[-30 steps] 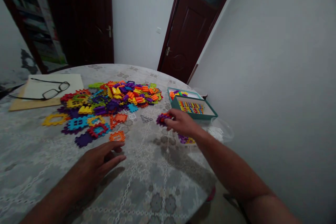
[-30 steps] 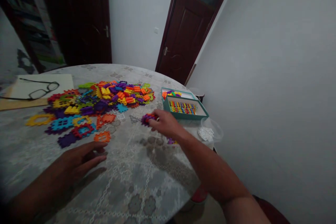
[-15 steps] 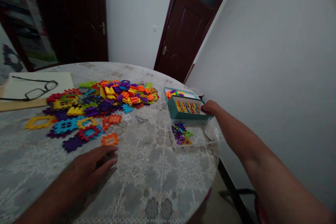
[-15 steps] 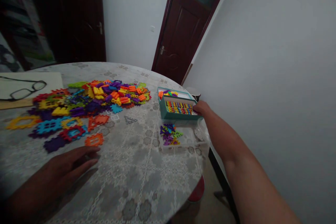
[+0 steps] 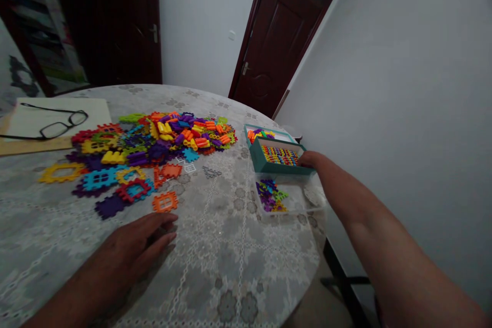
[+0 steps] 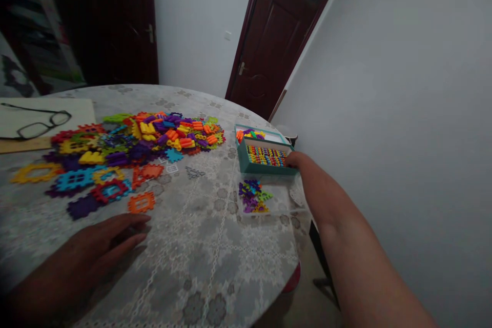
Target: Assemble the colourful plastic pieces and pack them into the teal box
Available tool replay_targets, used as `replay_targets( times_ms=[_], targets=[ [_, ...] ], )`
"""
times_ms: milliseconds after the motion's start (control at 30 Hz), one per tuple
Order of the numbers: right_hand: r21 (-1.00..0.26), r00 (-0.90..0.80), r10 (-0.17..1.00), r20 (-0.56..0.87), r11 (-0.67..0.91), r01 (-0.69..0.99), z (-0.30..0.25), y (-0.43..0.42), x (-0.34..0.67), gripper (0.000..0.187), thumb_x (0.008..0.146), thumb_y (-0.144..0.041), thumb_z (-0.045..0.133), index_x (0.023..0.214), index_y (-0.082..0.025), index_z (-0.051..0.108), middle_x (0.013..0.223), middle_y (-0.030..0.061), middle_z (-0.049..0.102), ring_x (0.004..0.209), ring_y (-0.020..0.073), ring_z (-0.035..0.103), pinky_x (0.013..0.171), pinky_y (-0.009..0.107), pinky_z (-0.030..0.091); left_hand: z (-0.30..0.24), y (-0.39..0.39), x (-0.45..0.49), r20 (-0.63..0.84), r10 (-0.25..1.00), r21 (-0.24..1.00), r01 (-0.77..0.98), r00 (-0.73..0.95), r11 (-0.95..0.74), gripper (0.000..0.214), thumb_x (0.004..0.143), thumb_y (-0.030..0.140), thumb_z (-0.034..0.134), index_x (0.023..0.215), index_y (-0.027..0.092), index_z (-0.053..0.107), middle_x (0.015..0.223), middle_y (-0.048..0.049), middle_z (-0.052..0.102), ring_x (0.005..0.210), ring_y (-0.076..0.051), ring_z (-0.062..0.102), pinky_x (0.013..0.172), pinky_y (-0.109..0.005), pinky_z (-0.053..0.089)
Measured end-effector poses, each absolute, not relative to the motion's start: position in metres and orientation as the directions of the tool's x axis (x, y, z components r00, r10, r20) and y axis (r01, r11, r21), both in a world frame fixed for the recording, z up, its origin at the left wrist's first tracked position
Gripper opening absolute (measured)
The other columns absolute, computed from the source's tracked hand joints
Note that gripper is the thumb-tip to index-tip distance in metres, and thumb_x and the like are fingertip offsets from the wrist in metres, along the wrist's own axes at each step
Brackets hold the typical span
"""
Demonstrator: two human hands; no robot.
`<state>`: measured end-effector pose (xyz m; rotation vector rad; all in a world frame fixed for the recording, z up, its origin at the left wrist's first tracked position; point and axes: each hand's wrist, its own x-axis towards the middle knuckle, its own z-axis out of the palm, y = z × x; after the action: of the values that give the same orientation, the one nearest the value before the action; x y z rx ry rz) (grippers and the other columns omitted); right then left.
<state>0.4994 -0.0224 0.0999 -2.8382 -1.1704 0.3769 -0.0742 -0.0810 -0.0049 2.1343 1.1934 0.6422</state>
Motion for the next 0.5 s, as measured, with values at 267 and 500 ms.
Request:
replay_targets(
  times_ms=[267,500],
  targets=[
    [-0.354,0.713,0.593,-0.375,-0.802,0.481,0.1,-0.026,0.51,0.021,0.107,-0.03,0.066,0.117,-0.011,0.067,0.097,0.0051,0.072,0.075,0.0137,0.069,0.067,0.026,0.06,-0.013,-0.078,-0.078,0.108,0.871,0.706,0.58,0.48,-0.407,0.048,0.092,0.064,0.059,0.116,0.029,0.08,0.115,-0.0093,0.083,0.103,-0.032,0.079,0.093,-0.042,0.066],
    [-0.381,0.646,0.623,-0.441,-0.782,0.494,0.098,-0.027,0.501,0.008,0.097,-0.007,0.063,0.103,-0.01,0.067,0.069,0.0043,0.068,0.06,0.0157,0.066,0.059,0.023,0.056,-0.022,-0.075,-0.081,0.105,0.873,0.687,0.6,0.476,-0.41,0.05,0.093,0.065,0.06,0.121,0.029,0.079,0.12,-0.0095,0.082,0.106,-0.032,0.079,0.095,-0.042,0.065]
  ],
)
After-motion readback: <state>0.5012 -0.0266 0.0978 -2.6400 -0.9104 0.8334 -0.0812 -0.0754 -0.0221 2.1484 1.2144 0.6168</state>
